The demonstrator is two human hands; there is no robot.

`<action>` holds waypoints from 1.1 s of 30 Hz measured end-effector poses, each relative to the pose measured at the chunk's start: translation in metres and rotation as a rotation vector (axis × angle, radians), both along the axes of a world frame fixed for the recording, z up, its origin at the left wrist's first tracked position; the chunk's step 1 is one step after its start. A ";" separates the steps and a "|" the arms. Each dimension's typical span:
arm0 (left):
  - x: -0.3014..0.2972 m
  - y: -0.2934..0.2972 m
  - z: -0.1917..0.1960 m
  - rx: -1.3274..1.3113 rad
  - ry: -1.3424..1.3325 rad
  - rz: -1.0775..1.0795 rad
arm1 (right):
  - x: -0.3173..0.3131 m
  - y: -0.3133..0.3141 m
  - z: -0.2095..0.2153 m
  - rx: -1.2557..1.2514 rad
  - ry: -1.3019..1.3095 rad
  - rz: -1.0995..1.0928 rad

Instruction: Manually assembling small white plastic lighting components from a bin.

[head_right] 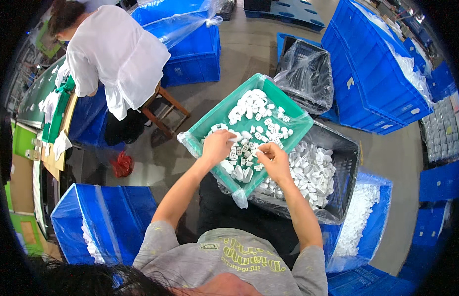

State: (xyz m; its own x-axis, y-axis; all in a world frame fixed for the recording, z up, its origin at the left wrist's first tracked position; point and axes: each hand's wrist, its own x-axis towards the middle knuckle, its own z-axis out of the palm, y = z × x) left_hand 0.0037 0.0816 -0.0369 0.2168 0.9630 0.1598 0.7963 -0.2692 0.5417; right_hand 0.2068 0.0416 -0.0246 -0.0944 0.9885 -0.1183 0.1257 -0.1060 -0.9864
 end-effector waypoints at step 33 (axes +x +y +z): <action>0.003 -0.076 0.066 -0.259 -0.811 -0.130 | -0.006 -0.027 0.088 0.282 -0.164 0.491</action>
State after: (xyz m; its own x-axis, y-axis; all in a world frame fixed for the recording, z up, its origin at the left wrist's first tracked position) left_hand 0.0067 0.0057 0.0292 0.2419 0.9659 0.0920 0.1080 -0.1210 0.9868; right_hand 0.2008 0.0145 0.0630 -0.5517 0.8291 0.0912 0.2471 0.2669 -0.9315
